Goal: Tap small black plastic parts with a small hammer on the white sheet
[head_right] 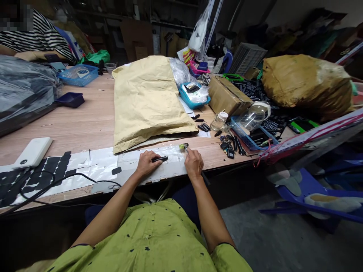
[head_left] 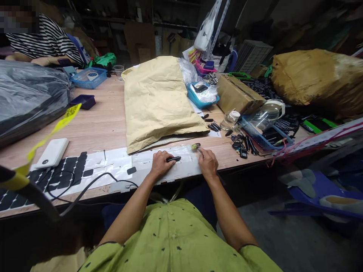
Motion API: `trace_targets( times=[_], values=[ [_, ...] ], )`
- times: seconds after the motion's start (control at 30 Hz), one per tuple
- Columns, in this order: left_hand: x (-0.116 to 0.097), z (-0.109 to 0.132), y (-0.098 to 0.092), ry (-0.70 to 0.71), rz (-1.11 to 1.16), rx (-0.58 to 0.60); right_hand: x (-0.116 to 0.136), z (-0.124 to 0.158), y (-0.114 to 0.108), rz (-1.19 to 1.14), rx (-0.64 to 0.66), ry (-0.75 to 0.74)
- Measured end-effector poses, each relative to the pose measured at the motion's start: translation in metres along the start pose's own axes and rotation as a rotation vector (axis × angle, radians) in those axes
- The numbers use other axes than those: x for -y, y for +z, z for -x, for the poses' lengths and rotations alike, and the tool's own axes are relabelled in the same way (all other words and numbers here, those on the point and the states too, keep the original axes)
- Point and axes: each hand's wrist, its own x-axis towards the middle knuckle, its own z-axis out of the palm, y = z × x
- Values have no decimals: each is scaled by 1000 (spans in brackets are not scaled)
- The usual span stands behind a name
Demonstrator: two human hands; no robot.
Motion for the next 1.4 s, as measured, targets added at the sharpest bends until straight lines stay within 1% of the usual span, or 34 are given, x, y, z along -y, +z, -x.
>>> trace_targets(
  times=[0.07,0.13,0.2,0.3,0.4,0.47,0.53,0.6,0.67,0.77,0.83,0.9,0.97,1.07,1.13,1.17,1.27,1.33,1.4],
  values=[
    [0,0,0,-2,1,6,-9,-4,4,98,-3,28],
    [-1,0,-1,2,2,6,-12,-4,7,165,-17,33],
    [-1,0,-2,23,3,17,-11,-1,10,208,-35,23],
    [2,4,-6,97,8,81,-7,0,12,245,-52,5],
    [9,19,-10,227,24,181,-6,0,13,267,-56,-9],
    [16,35,-12,311,35,241,-7,0,14,275,-61,-12],
    [21,52,-13,356,22,277,-8,0,15,277,-69,-9],
    [22,68,-12,365,-23,282,-9,1,16,274,-75,-7],
    [20,79,-10,363,-93,259,-10,1,17,269,-77,-10],
    [14,89,-6,364,-169,218,-11,2,17,268,-82,-18],
    [12,91,-5,361,-157,205,-12,2,18,271,-86,-22],
    [12,87,-6,352,-92,182,-12,2,18,273,-90,-25],
    [14,74,-10,318,-6,113,-12,2,18,272,-90,-22],
    [19,39,-20,214,77,-71,-11,2,18,270,-81,-12],
    [23,9,-26,124,67,-184,-10,2,18,270,-74,-9],
    [25,-5,-29,71,44,-217,-10,2,18,271,-70,-9],
    [30,-37,-36,-124,-89,-242,-10,3,18,275,-64,-12],
    [31,-47,-38,-254,-191,-234,-10,3,17,277,-72,-18],
    [30,-50,-39,-347,-265,-241,-10,4,17,277,-84,-24]
  ],
)
